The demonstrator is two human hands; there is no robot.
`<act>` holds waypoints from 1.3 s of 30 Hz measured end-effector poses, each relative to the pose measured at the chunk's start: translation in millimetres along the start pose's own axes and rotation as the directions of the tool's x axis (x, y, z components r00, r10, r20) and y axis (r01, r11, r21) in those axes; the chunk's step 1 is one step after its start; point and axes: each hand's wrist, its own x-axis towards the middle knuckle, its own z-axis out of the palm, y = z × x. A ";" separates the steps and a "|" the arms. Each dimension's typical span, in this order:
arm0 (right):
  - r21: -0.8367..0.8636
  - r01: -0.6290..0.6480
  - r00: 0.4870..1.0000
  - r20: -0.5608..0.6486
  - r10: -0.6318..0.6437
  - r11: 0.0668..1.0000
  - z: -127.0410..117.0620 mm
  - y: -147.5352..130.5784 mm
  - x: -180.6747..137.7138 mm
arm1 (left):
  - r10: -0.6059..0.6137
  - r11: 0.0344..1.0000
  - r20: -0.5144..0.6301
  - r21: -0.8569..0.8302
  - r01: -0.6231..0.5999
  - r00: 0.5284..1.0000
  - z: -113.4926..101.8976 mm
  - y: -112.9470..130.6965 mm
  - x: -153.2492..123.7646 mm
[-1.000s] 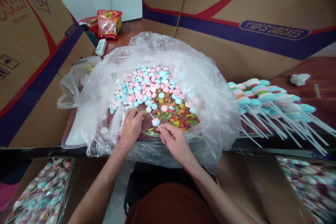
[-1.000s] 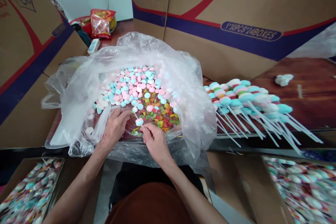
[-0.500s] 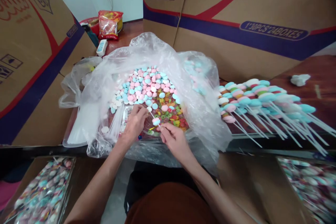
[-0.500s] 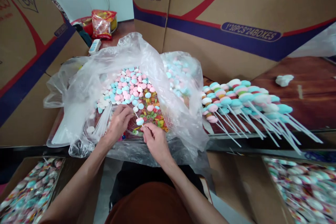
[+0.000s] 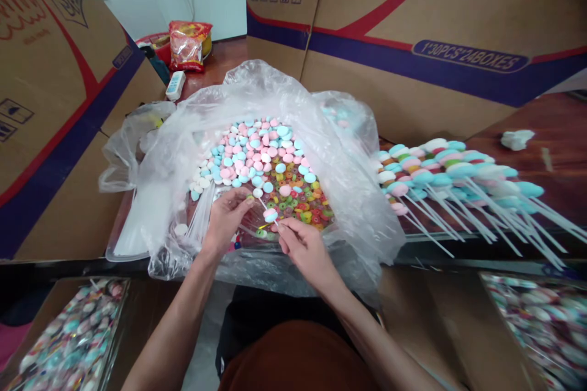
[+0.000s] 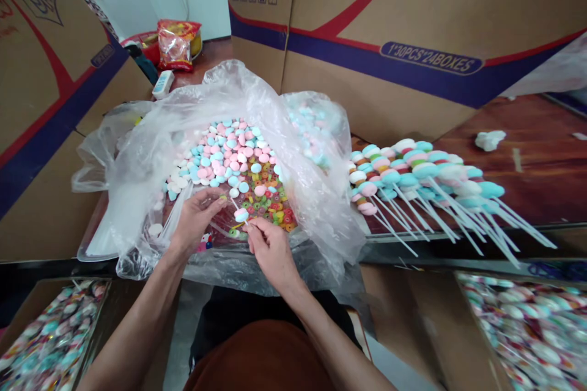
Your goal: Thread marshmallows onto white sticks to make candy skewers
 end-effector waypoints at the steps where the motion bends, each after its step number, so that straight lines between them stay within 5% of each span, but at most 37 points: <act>1: -0.009 0.010 1.000 0.008 -0.010 1.000 0.3 -1.3 -1.0 | -0.044 0.994 0.020 -0.097 0.045 0.999 0.1 1.6 -1.4; 7: -0.120 0.077 0.997 0.030 -0.073 0.990 1.0 -2.5 -4.7 | -0.071 0.951 0.007 -0.300 0.070 0.997 2.1 -0.1 -7.2; 17: -0.215 0.093 0.991 -0.071 -0.111 0.972 10.8 4.6 -5.8 | -0.008 0.998 -0.075 -0.060 0.003 0.997 19.9 -5.7 -24.8; 22: -0.166 0.077 0.989 -0.109 -0.096 0.983 9.6 10.8 -5.7 | 0.152 0.983 -0.007 0.102 -0.151 0.988 35.0 -4.3 -41.0; 27: -0.166 0.081 0.983 -0.152 -0.106 0.983 -6.0 5.5 -3.7 | 0.082 0.992 -0.022 0.098 -0.080 0.996 32.0 2.2 -23.4; 30: -0.165 0.077 0.978 -0.180 -0.107 0.983 -12.8 2.4 -2.6 | 0.212 0.918 -0.104 0.361 -0.162 0.972 25.4 2.4 2.1; 34: -0.143 0.074 0.981 -0.170 -0.098 0.987 -14.2 1.5 -3.2 | 0.318 0.692 0.006 0.683 -0.236 0.948 21.7 -2.7 20.7; 37: -0.118 0.076 0.982 -0.161 -0.095 0.990 -12.5 3.6 -3.9 | 0.324 0.624 0.090 0.728 -0.285 0.942 21.3 -6.9 18.6; 39: -0.099 0.062 0.984 -0.163 -0.078 0.993 -11.9 6.5 -3.9 | 0.312 0.683 0.055 0.681 -0.264 0.948 20.5 -8.7 14.8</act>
